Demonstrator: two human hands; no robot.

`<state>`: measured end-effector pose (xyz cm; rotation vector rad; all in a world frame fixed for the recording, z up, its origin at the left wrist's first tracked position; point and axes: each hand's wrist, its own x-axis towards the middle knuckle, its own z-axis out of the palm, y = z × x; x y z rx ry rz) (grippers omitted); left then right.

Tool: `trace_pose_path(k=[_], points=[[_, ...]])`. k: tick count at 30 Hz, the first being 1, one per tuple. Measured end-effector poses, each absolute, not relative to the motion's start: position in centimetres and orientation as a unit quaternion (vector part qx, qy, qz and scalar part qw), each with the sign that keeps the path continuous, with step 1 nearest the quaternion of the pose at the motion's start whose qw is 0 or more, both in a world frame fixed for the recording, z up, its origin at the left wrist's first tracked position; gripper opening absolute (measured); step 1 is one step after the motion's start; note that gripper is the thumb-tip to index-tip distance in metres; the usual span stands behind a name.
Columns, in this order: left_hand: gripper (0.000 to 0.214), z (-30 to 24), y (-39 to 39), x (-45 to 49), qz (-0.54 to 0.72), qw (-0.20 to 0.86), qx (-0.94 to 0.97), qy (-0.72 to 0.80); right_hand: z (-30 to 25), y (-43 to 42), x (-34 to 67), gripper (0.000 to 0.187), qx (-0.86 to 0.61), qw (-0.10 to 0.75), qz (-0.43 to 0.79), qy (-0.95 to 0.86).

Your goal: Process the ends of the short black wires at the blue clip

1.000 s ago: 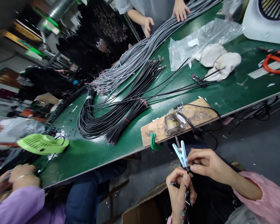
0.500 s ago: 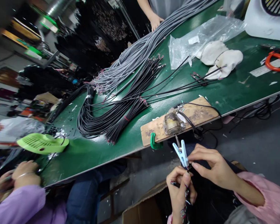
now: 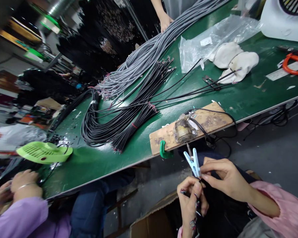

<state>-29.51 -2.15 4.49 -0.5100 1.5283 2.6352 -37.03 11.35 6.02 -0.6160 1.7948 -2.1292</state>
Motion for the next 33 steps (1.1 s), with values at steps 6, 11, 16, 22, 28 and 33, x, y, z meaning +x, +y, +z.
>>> trace_pose_path(k=[6,11,16,22,28,33], points=[[0.028,3.9,-2.9,-29.6,0.871,0.042,-0.138,0.469,5.3,11.5,-37.1,0.019,-0.155,0.234,-0.757,0.590],[0.033,4.3,-2.8,-29.4,0.869,0.065,-0.145,0.468,5.6,11.3,-37.4,0.017,-0.198,0.202,-0.735,0.616],[0.023,4.8,-2.5,-29.7,0.846,0.007,-0.145,0.513,5.0,11.3,-37.6,0.034,-0.211,0.245,-0.792,0.519],[0.016,6.2,-2.2,-30.3,0.798,-0.052,-0.123,0.588,5.3,11.0,-38.6,0.034,-0.159,0.376,-0.814,0.412],[0.013,7.4,-1.9,-30.1,0.782,-0.090,-0.127,0.603,6.5,9.3,-40.2,0.050,-0.131,0.331,-0.837,0.415],[0.012,8.1,-1.8,-30.5,0.804,-0.125,-0.112,0.570,7.0,8.2,-40.4,0.051,-0.112,0.366,-0.859,0.341]])
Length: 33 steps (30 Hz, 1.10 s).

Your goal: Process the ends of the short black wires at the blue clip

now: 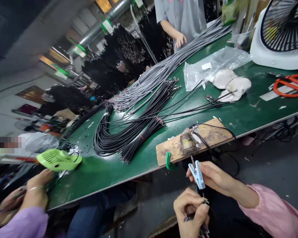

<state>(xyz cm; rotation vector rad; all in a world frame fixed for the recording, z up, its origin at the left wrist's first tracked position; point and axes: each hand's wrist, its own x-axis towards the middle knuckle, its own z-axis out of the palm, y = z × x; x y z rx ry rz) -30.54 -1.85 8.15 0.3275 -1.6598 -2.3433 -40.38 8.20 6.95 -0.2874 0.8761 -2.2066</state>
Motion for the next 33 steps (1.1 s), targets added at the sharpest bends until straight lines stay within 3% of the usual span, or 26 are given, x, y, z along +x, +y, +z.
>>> trace_pose_path(k=[9,16,21,25,29,33], points=[[0.015,7.7,-1.9,-31.6,-0.803,0.130,0.137,-0.565,7.7,7.9,-40.6,0.041,-0.075,0.326,-0.871,0.359],[0.017,8.4,-1.6,-31.7,-0.807,0.124,0.148,-0.558,6.1,8.8,-40.5,0.055,-0.058,0.331,-0.872,0.355],[0.016,8.6,-1.6,-31.0,-0.802,0.119,0.160,-0.563,4.6,11.0,-40.2,0.043,-0.068,0.296,-0.833,0.462],[0.022,8.3,-1.5,-30.1,-0.804,0.082,0.171,-0.563,5.0,12.4,-39.5,0.032,-0.132,0.282,-0.766,0.562],[0.045,7.2,-1.2,-29.7,-0.795,-0.015,0.235,-0.559,6.1,12.8,-39.0,0.030,-0.214,0.253,-0.740,0.586],[0.050,6.3,-1.1,-29.7,-0.781,-0.078,0.271,-0.557,6.6,12.8,-39.2,0.032,-0.258,0.249,-0.713,0.603]])
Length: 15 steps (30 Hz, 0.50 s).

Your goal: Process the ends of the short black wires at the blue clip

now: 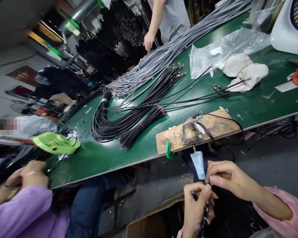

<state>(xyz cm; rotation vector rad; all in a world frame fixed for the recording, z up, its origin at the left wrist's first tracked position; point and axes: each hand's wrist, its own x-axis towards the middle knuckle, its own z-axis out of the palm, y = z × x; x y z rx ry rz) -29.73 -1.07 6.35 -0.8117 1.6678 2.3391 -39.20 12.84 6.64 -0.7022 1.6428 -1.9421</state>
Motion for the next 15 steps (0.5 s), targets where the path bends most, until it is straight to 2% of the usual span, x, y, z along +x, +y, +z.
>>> trace_pose_path(k=[4,9,12,15], points=[[0.047,6.2,-1.0,-29.7,0.766,0.092,-0.277,0.573,7.0,12.5,-39.5,0.025,-0.284,0.207,-0.677,0.647],[0.042,6.3,-0.9,-29.9,0.736,0.025,-0.310,0.601,8.1,11.6,-38.8,0.013,-0.371,0.177,-0.626,0.662],[0.042,5.9,-1.1,-30.0,0.750,-0.003,-0.300,0.590,8.1,11.3,-38.4,0.020,-0.326,0.154,-0.630,0.688],[0.041,5.3,-1.3,-30.0,0.808,0.026,-0.256,0.530,7.3,11.4,-38.3,0.025,-0.271,0.153,-0.650,0.694]])
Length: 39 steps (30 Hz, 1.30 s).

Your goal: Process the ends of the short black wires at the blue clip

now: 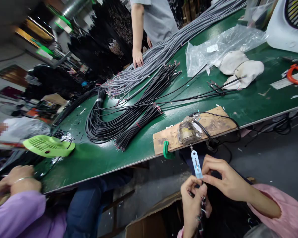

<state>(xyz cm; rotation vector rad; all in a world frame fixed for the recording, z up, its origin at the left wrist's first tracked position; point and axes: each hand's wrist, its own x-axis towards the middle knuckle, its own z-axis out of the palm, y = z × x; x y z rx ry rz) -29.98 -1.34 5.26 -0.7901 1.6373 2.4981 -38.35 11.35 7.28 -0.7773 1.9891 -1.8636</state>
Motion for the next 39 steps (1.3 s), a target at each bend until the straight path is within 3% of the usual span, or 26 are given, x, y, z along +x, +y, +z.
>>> trace_pose_path(k=[4,11,19,26,33,39], points=[[0.040,5.1,-1.2,-29.8,0.836,0.024,-0.229,0.497,6.1,11.7,-38.2,0.024,-0.232,0.172,-0.672,0.682],[0.036,5.6,-0.9,-29.5,0.791,-0.049,-0.231,0.564,6.9,12.5,-37.7,0.019,-0.277,0.096,-0.624,0.725],[0.030,5.8,-1.3,-29.5,0.759,-0.012,-0.221,0.612,7.5,12.1,-36.8,0.014,-0.287,0.021,-0.581,0.761],[0.034,5.4,-1.1,-29.8,0.810,-0.038,-0.208,0.547,6.7,12.5,-36.8,0.016,-0.263,0.058,-0.596,0.756],[0.032,4.8,-1.0,-29.6,0.814,-0.054,-0.219,0.535,6.6,12.5,-36.3,0.009,-0.218,-0.004,-0.637,0.739],[0.033,4.4,-1.0,-29.4,0.822,-0.048,-0.211,0.526,6.5,12.0,-36.2,0.012,-0.212,0.068,-0.665,0.713]])
